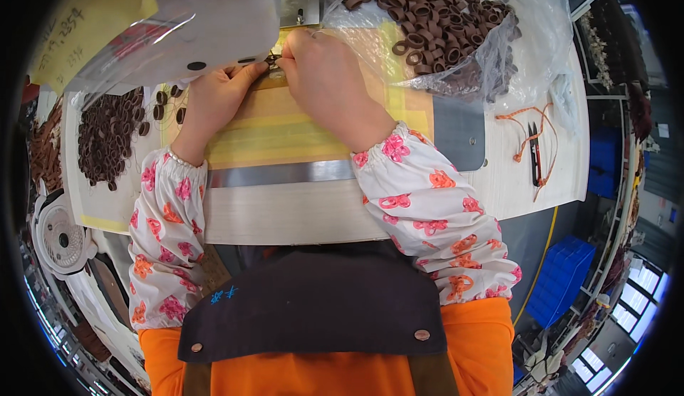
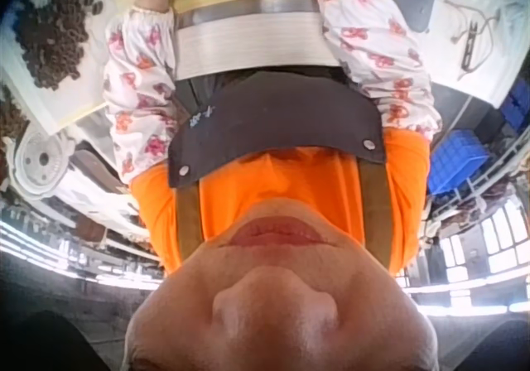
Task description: The worker is assembling small leather loops or components by aligning and threading them through a machine guide.
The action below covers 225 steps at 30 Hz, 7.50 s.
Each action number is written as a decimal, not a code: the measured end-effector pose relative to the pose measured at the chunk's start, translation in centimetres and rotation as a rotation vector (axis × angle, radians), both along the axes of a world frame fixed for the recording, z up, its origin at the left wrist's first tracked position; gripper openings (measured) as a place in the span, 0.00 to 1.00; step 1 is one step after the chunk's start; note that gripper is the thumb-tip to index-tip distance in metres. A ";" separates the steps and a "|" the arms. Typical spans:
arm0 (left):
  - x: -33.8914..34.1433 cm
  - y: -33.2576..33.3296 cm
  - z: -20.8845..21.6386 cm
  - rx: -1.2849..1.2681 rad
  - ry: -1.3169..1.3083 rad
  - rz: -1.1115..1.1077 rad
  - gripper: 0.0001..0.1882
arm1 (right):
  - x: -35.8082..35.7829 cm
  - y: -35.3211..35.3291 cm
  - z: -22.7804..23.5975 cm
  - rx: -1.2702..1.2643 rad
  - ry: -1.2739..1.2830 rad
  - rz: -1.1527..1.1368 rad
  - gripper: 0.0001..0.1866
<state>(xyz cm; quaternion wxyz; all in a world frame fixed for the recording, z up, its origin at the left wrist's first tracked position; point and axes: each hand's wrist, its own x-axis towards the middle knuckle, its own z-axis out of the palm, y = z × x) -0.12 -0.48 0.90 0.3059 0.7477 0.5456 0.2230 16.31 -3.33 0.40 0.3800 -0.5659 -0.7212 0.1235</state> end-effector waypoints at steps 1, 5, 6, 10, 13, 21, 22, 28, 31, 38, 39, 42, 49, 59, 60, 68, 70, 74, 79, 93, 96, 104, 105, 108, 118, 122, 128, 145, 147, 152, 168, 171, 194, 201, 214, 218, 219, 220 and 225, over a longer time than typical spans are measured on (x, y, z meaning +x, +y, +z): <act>0.0 0.0 -0.2 0.057 -0.010 -0.005 0.17 | 0.0 -0.1 0.0 -0.021 0.015 -0.001 0.06; 0.1 -0.3 -0.3 0.067 -0.018 0.027 0.18 | 0.0 -0.2 -0.3 -0.035 0.021 0.004 0.07; 0.1 -0.3 0.0 0.013 -0.009 0.048 0.18 | 0.0 -0.1 -0.3 -0.022 0.011 0.006 0.07; 0.1 -0.4 0.3 0.036 0.004 0.026 0.16 | 0.0 -0.1 -0.3 -0.036 0.039 -0.004 0.07; 0.6 -0.5 -0.1 0.086 -0.035 0.023 0.14 | 0.5 -0.3 -0.4 -0.036 0.047 -0.018 0.07; 0.7 -0.7 -0.5 0.224 -0.231 -0.012 0.19 | 1.1 -0.3 -0.2 -0.037 -0.030 0.057 0.07; 0.5 -1.1 -0.5 0.244 -0.186 -0.063 0.17 | 1.4 -0.6 0.1 0.019 -0.108 0.019 0.07; -4.3 -3.9 0.4 0.589 0.041 -0.127 0.14 | 8.2 -2.5 3.6 0.116 -0.552 -0.254 0.07; -8.7 -2.6 0.0 0.536 0.108 -0.008 0.13 | 10.8 -2.1 3.5 0.117 -0.707 -0.229 0.09; -7.0 -2.7 1.5 0.676 0.234 -0.009 0.10 | 12.2 -1.4 3.3 0.021 -0.701 -0.168 0.12; -5.8 -2.8 1.3 0.695 0.242 -0.064 0.12 | 12.4 -1.5 3.3 0.020 -0.695 -0.153 0.11; -2.7 -3.2 0.8 0.686 0.203 -0.157 0.16 | 11.7 -1.0 3.5 0.035 -0.658 -0.094 0.11; 1.1 -1.9 -1.6 0.516 0.141 -0.024 0.14 | 11.6 -0.4 3.2 0.008 -0.615 -0.104 0.10; -0.4 -1.2 -0.8 0.518 0.054 -0.112 0.10 | 2.5 -1.6 2.9 -0.249 0.171 0.140 0.11; -0.3 -1.2 -0.5 0.478 0.040 -0.119 0.11 | 1.7 -1.7 2.6 -0.330 0.268 0.148 0.10; -0.5 -1.7 1.5 0.100 -0.164 -0.232 0.15 | -0.2 -1.9 0.2 -0.234 0.506 0.136 0.10; -0.2 -1.7 1.5 0.080 -0.113 -0.226 0.14 | -0.7 -2.0 0.2 -0.114 0.482 0.150 0.10; -0.3 -1.4 1.6 0.036 -0.076 -0.274 0.12 | -0.9 -2.4 0.0 0.084 0.159 0.226 0.12; -0.4 -1.3 1.2 0.030 -0.057 -0.265 0.09 | -1.3 -2.7 -0.6 0.232 -0.074 0.233 0.14; 0.4 -0.9 -0.8 0.137 -0.198 -0.067 0.13 | -0.2 -1.4 -0.2 0.009 0.243 0.031 0.04; 0.8 -0.9 -0.6 0.062 -0.155 0.053 0.15 | 0.2 -0.8 -0.4 0.055 0.199 0.021 0.03; 0.7 0.1 -2.2 0.150 -0.245 0.033 0.16 | 0.1 -0.5 -0.2 0.095 0.181 0.021 0.04; 0.8 0.1 -2.1 0.129 -0.242 0.035 0.16 | 0.2 -0.4 -0.2 0.090 0.191 0.018 0.04; 0.8 0.0 -1.7 0.089 -0.240 0.040 0.15 | 0.4 -0.3 -0.4 0.064 0.126 -0.002 0.07; 0.4 0.1 -1.2 0.124 -0.107 0.005 0.16 | 0.5 -0.1 0.0 0.069 0.041 -0.003 0.08; 0.4 0.1 -1.4 0.141 -0.151 -0.024 0.17 | 0.5 -0.1 0.1 0.050 0.052 0.006 0.05; 0.0 0.1 -1.1 0.046 -0.034 0.048 0.19 | 0.5 0.2 0.1 0.013 0.046 0.031 0.06; 0.6 0.2 -0.7 0.045 -0.078 0.010 0.18 | 1.0 0.2 -0.6 -0.029 0.031 0.005 0.08; 0.4 0.5 -1.2 0.072 -0.065 0.009 0.18 | 1.0 0.2 -0.7 -0.028 0.037 -0.001 0.08; -0.8 -0.1 -1.1 0.468 -0.022 -0.100 0.11 | 1.0 -0.5 -0.5 -0.047 0.101 -0.048 0.09; -1.4 -4.5 1.3 0.286 -0.203 -0.390 0.08 | -0.7 -5.1 0.7 -0.422 0.665 0.036 0.07; -0.5 -2.8 0.8 0.349 -0.322 -0.425 0.08 | -1.7 -7.9 1.3 -0.470 0.602 0.097 0.06; 0.2 -0.9 0.0 0.008 -0.077 0.006 0.14 | 0.2 -0.9 -0.6 0.092 0.130 0.044 0.04; 0.3 -0.3 -0.6 -0.008 -0.121 0.023 0.15 | 0.0 -0.7 -0.4 0.098 0.122 0.019 0.04; 0.3 -0.1 -0.5 0.073 -0.098 -0.002 0.14 | -0.1 -0.8 -0.3 0.082 0.022 -0.024 0.04; 0.4 -0.2 -0.3 0.046 -0.081 0.003 0.13 | 0.0 -0.7 -0.4 0.053 0.011 -0.025 0.04; 0.4 -0.2 -0.4 0.066 -0.104 -0.003 0.13 | 0.0 -0.7 -0.4 0.054 0.006 -0.021 0.04; 0.3 -0.2 -0.6 0.086 -0.127 -0.008 0.13 | 0.0 -0.6 -0.3 0.055 0.002 -0.017 0.04; 0.2 -0.2 -0.3 0.071 -0.092 0.009 0.13 | -0.1 -0.2 -0.2 0.045 -0.012 0.002 0.04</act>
